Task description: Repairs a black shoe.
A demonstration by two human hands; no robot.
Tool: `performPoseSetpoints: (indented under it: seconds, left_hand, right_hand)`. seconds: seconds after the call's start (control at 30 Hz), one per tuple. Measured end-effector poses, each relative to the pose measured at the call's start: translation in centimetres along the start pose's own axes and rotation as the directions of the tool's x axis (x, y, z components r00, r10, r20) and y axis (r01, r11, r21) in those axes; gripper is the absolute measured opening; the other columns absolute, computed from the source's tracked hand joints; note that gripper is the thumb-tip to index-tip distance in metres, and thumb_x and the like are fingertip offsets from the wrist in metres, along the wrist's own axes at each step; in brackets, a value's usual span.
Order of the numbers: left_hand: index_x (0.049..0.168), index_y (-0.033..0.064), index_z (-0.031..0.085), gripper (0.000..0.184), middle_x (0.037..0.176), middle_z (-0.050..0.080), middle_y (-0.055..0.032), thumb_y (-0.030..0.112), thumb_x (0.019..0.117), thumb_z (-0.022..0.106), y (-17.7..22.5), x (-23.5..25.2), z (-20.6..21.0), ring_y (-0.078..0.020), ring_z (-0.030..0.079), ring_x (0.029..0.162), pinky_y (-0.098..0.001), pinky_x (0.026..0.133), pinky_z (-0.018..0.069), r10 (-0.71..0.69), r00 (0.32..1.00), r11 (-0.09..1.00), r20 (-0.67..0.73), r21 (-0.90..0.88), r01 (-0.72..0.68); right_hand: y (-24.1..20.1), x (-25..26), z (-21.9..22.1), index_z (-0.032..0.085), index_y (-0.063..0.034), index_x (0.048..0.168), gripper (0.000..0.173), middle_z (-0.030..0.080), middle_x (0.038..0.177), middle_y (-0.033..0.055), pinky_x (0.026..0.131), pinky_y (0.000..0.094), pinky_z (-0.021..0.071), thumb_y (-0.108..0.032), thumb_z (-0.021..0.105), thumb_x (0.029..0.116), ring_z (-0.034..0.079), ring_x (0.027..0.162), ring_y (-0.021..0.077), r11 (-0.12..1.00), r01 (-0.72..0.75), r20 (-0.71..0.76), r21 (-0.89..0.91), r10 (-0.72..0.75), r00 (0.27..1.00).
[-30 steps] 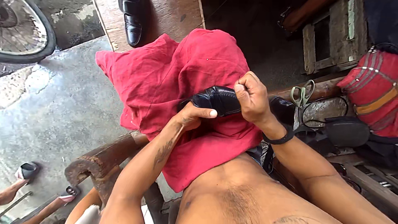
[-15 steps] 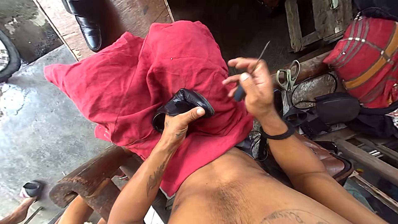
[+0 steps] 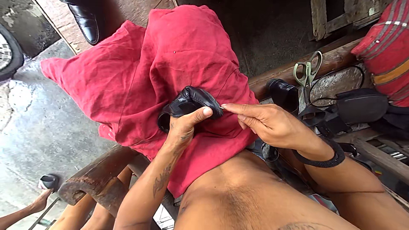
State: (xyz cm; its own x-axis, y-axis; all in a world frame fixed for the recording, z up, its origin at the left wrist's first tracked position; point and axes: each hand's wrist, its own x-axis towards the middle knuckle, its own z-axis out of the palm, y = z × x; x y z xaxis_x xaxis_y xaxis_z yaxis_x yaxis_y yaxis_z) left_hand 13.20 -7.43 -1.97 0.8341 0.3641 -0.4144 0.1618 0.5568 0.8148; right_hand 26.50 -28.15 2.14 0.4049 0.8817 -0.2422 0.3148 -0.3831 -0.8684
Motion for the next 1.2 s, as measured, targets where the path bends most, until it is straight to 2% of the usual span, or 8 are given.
performPoseSetpoints:
  seconds: [0.1,0.23,0.37,0.7,0.8,0.93,1.07,1.2]
  left_hand:
    - [0.116,0.0139,0.068,0.048,0.103,0.075,-0.0012,0.020,0.0750,0.091,0.0,0.1,-0.1,-0.0111,0.072,0.093,-0.0312,0.085,0.0614,0.008,1.000,1.000,0.008,-0.003,-0.008]
    - [0.117,0.0133,0.068,0.049,0.104,0.075,-0.0018,0.019,0.0744,0.091,-0.2,0.1,-0.1,-0.0119,0.072,0.094,-0.0319,0.085,0.0614,0.017,1.000,1.000,0.002,0.004,-0.017]
    - [0.116,0.0129,0.068,0.048,0.104,0.075,-0.0023,0.019,0.0749,0.091,-0.1,0.1,0.1,-0.0124,0.072,0.095,-0.0324,0.086,0.0615,0.001,1.000,1.000,-0.015,0.026,-0.001]
    - [0.114,0.0116,0.069,0.040,0.101,0.075,-0.0036,0.011,0.0780,0.088,-0.1,0.0,0.6,-0.0137,0.073,0.093,-0.0334,0.085,0.0619,0.001,0.997,0.999,-0.079,0.049,0.003]
    - [0.114,0.0110,0.070,0.040,0.103,0.075,-0.0043,0.011,0.0785,0.088,-0.2,0.1,0.2,-0.0140,0.072,0.094,-0.0342,0.087,0.0614,0.029,0.997,0.999,-0.074,0.046,-0.026]
    - [0.114,0.0103,0.070,0.040,0.103,0.075,-0.0055,0.010,0.0785,0.088,-0.2,-0.2,0.1,-0.0152,0.073,0.095,-0.0350,0.087,0.0615,0.039,0.998,0.999,-0.055,0.022,-0.038]
    - [0.113,0.0103,0.070,0.037,0.102,0.075,-0.0046,0.008,0.0792,0.086,-0.2,-0.2,0.0,-0.0137,0.072,0.092,-0.0336,0.085,0.0616,0.027,0.999,0.999,-0.031,0.024,-0.026]
    - [0.114,0.0113,0.070,0.038,0.102,0.075,-0.0040,0.010,0.0793,0.087,0.0,-0.3,0.0,-0.0134,0.072,0.093,-0.0335,0.085,0.0614,0.034,0.999,0.999,-0.021,0.033,-0.033]
  right_hand:
    - [-0.2,0.1,-0.4,0.062,-0.0245,0.145,0.040,0.067,0.083,-0.0086,0.065,0.0227,0.0534,-0.022,0.042,0.1095,0.060,0.071,0.0009,0.996,0.018,0.019,-0.084,-0.017,1.000]
    - [-1.4,0.7,-1.9,0.057,-0.0292,0.149,0.047,0.074,0.109,-0.0032,0.070,0.0347,0.0563,-0.020,0.040,0.1065,0.070,0.089,0.0118,0.939,0.070,0.112,-0.338,-0.034,0.993]
    - [-4.1,2.0,-4.1,0.062,-0.0294,0.143,0.048,0.068,0.086,0.0025,0.049,0.0419,0.0448,-0.016,0.042,0.1013,0.063,0.065,0.0240,0.796,0.158,0.232,-0.585,-0.023,0.973]
    - [-8.0,4.9,-4.7,0.066,-0.0087,0.108,0.023,0.053,0.068,0.0073,0.042,0.0376,0.0359,-0.007,0.046,0.0968,0.056,0.054,0.0264,0.526,0.339,0.406,-0.780,0.014,0.914]
    - [-7.8,5.7,-4.6,0.067,-0.0130,0.115,0.029,0.056,0.066,0.0062,0.044,0.0407,0.0392,-0.010,0.042,0.1000,0.058,0.055,0.0276,0.566,0.324,0.427,-0.758,0.056,0.903]
    - [-5.6,6.9,-6.7,0.068,-0.0359,0.134,0.044,0.070,0.080,-0.0006,0.058,0.0470,0.0492,-0.021,0.039,0.1038,0.067,0.072,0.0224,0.743,0.311,0.499,-0.592,0.035,0.866]
    - [-3.8,6.8,-9.0,0.070,-0.0277,0.132,0.036,0.075,0.101,-0.0120,0.075,0.0206,0.0581,-0.023,0.045,0.1073,0.067,0.087,-0.0042,0.909,0.369,0.406,-0.193,-0.268,0.873]
    - [-4.6,5.5,-9.2,0.069,-0.0340,0.134,0.038,0.075,0.095,-0.0090,0.068,0.0309,0.0553,-0.028,0.045,0.1060,0.066,0.080,0.0021,0.873,0.286,0.241,-0.395,-0.202,0.949]
